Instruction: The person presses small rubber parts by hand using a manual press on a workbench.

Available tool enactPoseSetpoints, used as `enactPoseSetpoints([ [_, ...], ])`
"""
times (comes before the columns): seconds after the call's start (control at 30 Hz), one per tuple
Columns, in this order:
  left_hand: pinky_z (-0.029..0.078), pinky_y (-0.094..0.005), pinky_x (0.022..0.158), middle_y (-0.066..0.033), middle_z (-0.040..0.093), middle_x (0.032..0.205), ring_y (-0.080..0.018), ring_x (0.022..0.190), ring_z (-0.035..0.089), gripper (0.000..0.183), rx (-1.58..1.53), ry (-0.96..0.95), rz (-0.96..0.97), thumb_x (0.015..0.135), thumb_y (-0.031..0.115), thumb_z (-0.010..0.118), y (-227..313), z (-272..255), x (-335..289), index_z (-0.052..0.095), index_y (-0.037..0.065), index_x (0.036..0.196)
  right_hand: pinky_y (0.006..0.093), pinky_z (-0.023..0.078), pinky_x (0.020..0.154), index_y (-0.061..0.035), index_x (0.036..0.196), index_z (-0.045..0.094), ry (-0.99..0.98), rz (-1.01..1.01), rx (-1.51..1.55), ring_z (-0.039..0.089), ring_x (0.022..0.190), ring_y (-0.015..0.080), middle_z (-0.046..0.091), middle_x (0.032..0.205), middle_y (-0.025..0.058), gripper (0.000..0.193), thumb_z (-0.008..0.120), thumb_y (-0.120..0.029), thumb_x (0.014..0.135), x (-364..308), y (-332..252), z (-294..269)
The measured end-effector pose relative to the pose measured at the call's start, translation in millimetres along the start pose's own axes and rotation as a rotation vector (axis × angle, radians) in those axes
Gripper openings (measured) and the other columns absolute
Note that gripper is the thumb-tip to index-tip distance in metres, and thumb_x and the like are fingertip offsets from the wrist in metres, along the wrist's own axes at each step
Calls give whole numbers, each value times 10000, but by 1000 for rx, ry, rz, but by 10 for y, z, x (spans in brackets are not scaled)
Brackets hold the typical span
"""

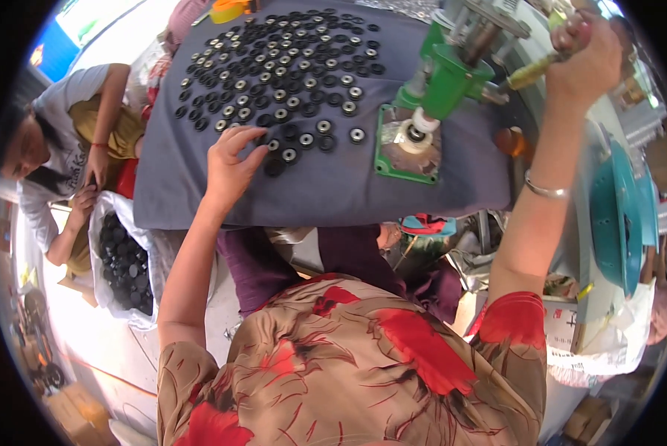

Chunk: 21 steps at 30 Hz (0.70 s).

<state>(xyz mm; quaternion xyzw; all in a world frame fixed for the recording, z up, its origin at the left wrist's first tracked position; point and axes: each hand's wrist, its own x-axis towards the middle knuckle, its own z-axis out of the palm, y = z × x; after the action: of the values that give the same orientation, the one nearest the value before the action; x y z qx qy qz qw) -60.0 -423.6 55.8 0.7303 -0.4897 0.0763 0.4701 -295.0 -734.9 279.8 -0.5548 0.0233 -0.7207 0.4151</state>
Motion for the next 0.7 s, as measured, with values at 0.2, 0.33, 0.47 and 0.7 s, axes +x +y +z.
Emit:
enactPoseSetpoints([
  [0.2,497,-351,807,-126,667,928,-287,891,621,310,-318,-132,-48,674,91,735,807,1142,417,687,14,970,195,331,374,-83,877,547,113,27,-37,393,435,47,451,623,-38,195,583,-265,937,-89,-125,139],
  [0.33,484,-264,697,-64,645,910,-144,760,589,311,-309,-138,-33,690,91,751,923,1584,471,686,28,988,189,326,374,-78,896,567,97,29,-21,393,436,46,454,630,-35,209,603,-282,924,-79,-126,113],
  [0.47,501,-296,733,-73,642,896,-181,809,611,329,-286,-109,-58,674,88,760,998,1742,471,682,35,990,186,323,379,-77,889,566,66,-5,8,396,446,45,454,624,-33,210,593,-283,926,-78,-101,100],
  [0.7,485,-391,839,-125,657,918,-302,934,589,339,-376,-68,-95,642,93,742,1097,1791,488,676,27,967,192,315,382,-78,870,559,78,18,-41,396,445,49,465,620,-28,218,558,-284,942,-115,-130,138],
])
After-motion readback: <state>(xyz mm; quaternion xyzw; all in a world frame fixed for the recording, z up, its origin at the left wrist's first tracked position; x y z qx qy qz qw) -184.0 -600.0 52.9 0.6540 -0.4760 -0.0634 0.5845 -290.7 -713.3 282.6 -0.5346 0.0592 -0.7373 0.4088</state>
